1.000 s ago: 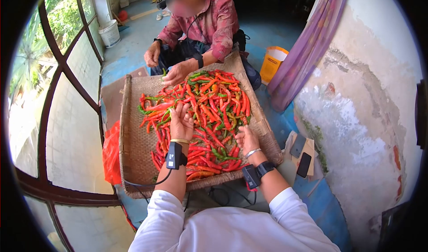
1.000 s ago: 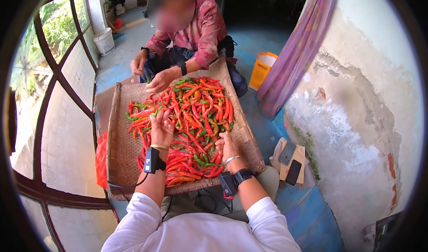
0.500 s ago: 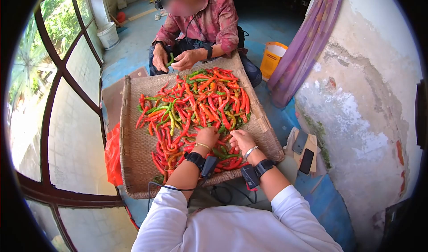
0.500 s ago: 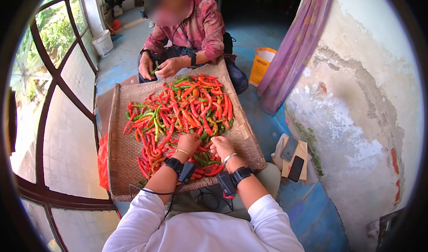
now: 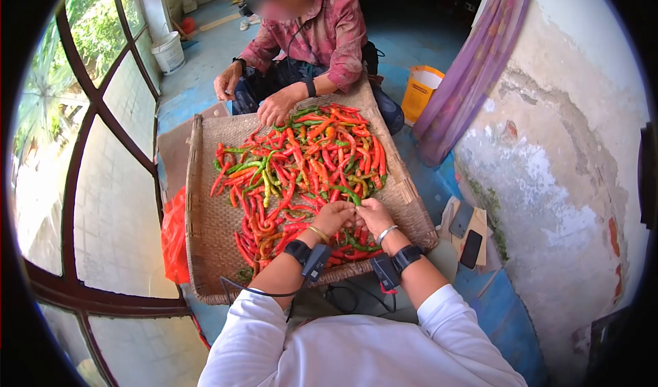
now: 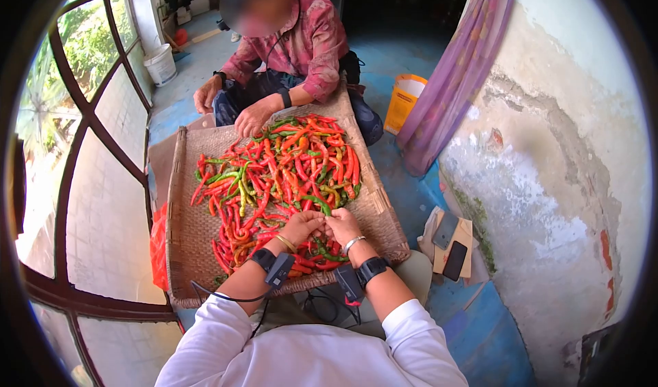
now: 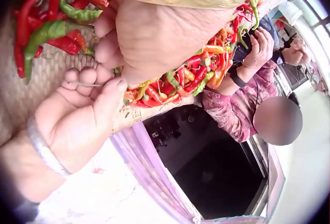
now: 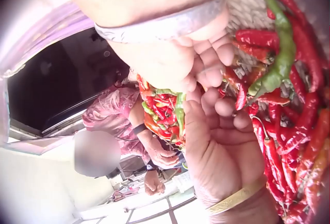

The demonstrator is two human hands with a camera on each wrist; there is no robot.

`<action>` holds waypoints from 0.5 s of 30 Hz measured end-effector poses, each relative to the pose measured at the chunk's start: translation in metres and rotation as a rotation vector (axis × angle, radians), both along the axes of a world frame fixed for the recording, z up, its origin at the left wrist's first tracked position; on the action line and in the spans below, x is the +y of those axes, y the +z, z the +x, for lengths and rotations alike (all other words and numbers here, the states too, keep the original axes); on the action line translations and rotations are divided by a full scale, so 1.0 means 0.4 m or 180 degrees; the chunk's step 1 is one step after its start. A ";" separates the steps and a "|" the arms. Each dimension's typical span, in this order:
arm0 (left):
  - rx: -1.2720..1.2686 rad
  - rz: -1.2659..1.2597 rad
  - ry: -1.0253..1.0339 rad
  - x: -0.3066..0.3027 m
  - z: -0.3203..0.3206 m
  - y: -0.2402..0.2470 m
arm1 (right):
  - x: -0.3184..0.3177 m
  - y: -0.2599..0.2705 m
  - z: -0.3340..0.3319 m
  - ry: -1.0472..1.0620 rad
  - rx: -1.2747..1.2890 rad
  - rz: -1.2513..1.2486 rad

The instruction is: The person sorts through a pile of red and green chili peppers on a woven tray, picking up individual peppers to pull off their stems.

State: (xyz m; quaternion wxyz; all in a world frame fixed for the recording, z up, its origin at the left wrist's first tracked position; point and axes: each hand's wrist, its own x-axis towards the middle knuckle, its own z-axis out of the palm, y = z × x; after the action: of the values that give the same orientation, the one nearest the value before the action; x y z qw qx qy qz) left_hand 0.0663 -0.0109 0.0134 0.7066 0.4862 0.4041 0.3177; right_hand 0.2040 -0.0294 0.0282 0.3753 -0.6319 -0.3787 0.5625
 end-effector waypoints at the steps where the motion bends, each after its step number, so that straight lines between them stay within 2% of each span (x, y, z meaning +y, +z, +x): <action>1: -0.0009 0.0000 0.0015 0.003 -0.003 -0.002 | -0.003 0.011 -0.003 0.0015 -0.0009 0.0000; 4: 0.0070 -0.0180 0.0244 0.007 -0.015 0.003 | -0.008 0.021 -0.008 0.0216 0.0118 0.0252; 6: -0.0179 -0.0545 0.0359 0.009 -0.021 0.014 | -0.007 0.000 -0.009 0.0708 0.0063 0.0784; 7: -0.0182 -0.0548 0.0362 0.015 -0.024 0.011 | -0.006 -0.001 -0.008 0.0711 0.0060 0.0781; 9: -0.0649 -0.0955 0.0366 0.026 -0.036 0.014 | -0.009 0.009 -0.011 0.0751 0.0701 0.0765; 10: -0.0651 -0.0956 0.0368 0.029 -0.046 0.023 | -0.012 0.021 -0.013 0.0752 0.0700 0.0763; 12: -0.1189 -0.1010 -0.0071 0.030 -0.074 0.054 | -0.016 0.046 -0.010 0.0070 0.1183 0.0689; 13: -0.1179 -0.0919 -0.0459 0.033 -0.097 0.074 | -0.011 0.044 -0.003 -0.0195 0.1101 0.0648; 14: -0.1179 -0.0919 -0.0453 0.033 -0.114 0.098 | -0.009 0.043 0.004 -0.0189 0.1102 0.0645; 15: -0.1350 -0.0583 -0.0728 0.031 -0.128 0.126 | -0.008 0.045 0.009 -0.0328 0.1026 0.0466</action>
State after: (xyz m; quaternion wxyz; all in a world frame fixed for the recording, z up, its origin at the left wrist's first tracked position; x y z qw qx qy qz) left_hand 0.0149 0.0014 0.0637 0.8479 0.3853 0.2164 0.2928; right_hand 0.2075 -0.0324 0.0461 0.5044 -0.5231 -0.3209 0.6074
